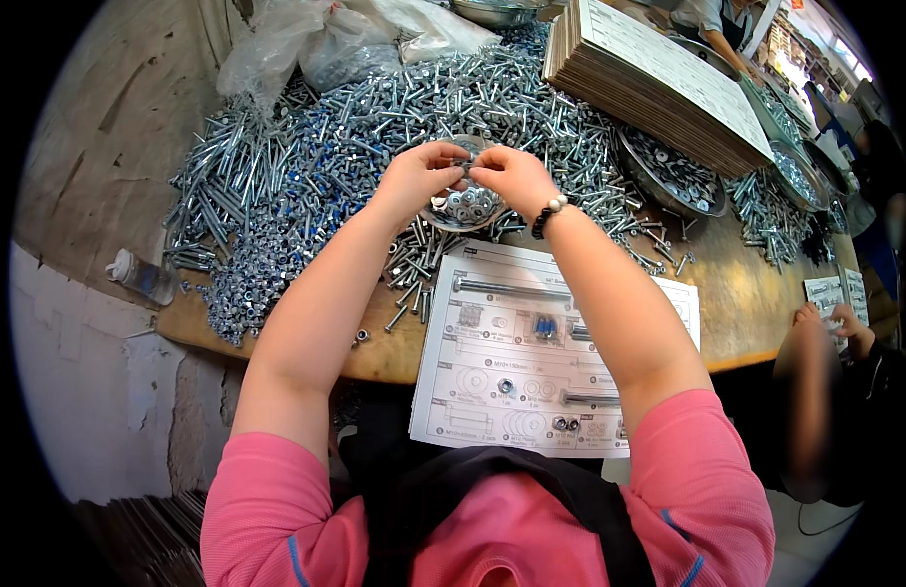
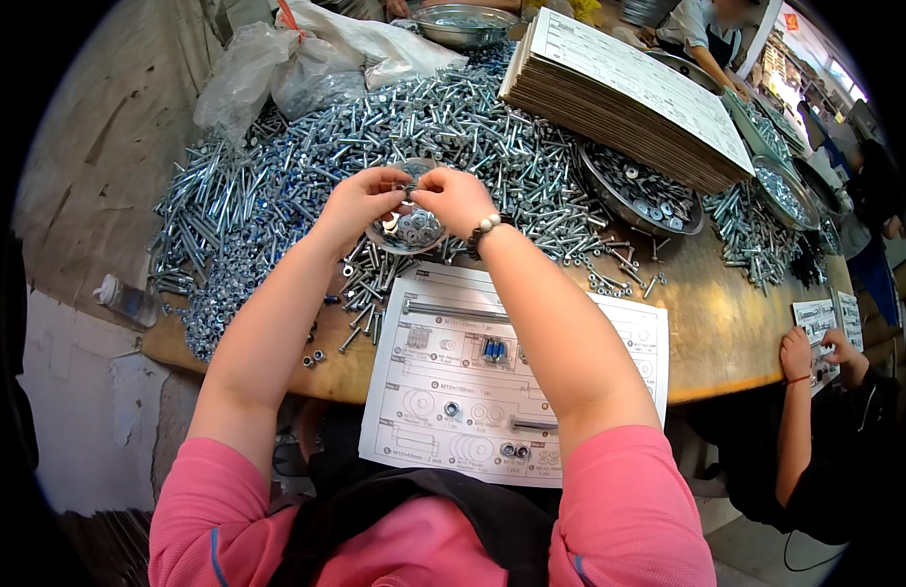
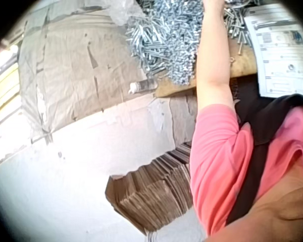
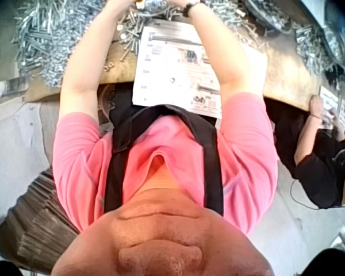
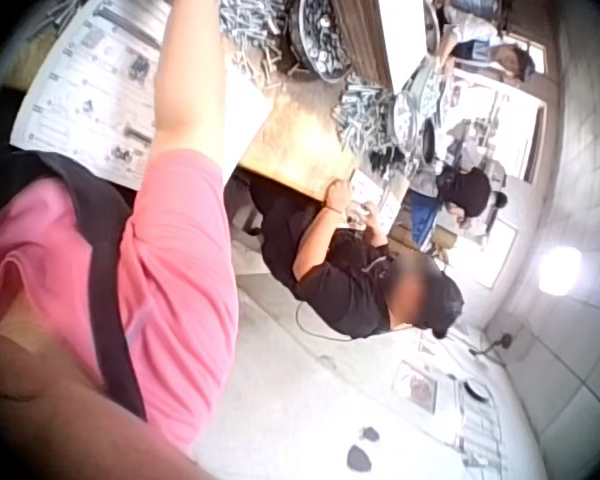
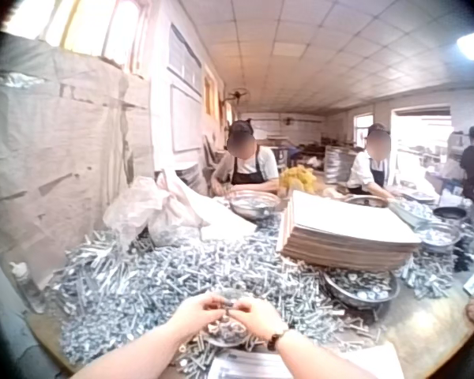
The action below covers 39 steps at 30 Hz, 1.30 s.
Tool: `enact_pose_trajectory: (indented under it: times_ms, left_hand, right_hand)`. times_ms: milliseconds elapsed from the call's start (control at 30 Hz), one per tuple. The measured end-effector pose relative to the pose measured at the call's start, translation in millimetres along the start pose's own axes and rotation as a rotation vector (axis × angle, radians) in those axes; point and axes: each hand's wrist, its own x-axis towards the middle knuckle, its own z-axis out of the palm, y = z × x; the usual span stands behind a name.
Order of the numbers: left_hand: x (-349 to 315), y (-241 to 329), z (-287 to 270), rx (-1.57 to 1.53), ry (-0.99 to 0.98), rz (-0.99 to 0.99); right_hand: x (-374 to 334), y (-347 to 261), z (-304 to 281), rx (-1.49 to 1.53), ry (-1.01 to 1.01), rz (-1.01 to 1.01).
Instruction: The person sorts metal fasteners from a large pile on a table and places them onto a printed instruction sheet. They pick up bolts, nuts, and washers one at a time, align them with diagrams on the sheet, and occasionally adjust the sheet's position. The task continues throughout the clip with repeated pick-and-place actions.
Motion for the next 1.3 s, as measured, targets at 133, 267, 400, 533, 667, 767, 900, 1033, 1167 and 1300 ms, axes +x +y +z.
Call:
enact_pose_trajectory:
  times_ms: [133, 267, 400, 533, 667, 767, 900, 1033, 1167, 1300]
  left_hand:
    - [-9.4, 6.0, 13.3, 0.023, -0.063, 0.069]
    - [-26.0, 17.3, 30.2, 0.023, -0.098, 0.097]
    - [-54.4, 13.9, 31.7, 0.091, -0.048, 0.062]
    - [-81.4, -10.6, 37.4, 0.197, -0.008, 0.034]
    - [-97.3, -25.8, 51.6, 0.199, -0.090, 0.027]
    - [-112.6, -24.0, 66.3, 0.253, -0.141, 0.002]
    - [-141.5, -26.9, 91.7, 0.425, -0.206, 0.127]
    - [-156.2, -43.7, 111.2, 0.511, -0.340, 0.352]
    - [-166.0, -39.4, 124.6, 0.764, -0.377, 0.359]
    - [-170.7, -45.8, 128.2, 0.842, -0.209, 0.368]
  right_hand:
    - [-20.1, -0.5, -16.9, 0.140, -0.018, 0.121]
    - [-51.5, -16.7, -41.8, 0.457, -0.113, 0.272]
    - [-97.9, 6.8, -87.2, -0.053, -0.066, 0.164]
    - [-151.5, 49.4, -121.4, -0.467, -0.116, 0.243]
    - [-171.5, 56.3, -118.1, -0.509, -0.200, 0.331]
    - [-174.8, 58.0, -110.0, -0.626, -0.175, 0.328]
    - [-183.4, 37.4, -99.8, -0.725, -0.065, 0.292]
    - [-209.1, 15.7, -77.9, -0.567, -0.070, 0.045]
    - [-236.9, -2.2, -36.9, -0.426, -0.283, -0.020]
    - [-248.5, 10.2, -16.2, -0.486, -0.200, -0.111]
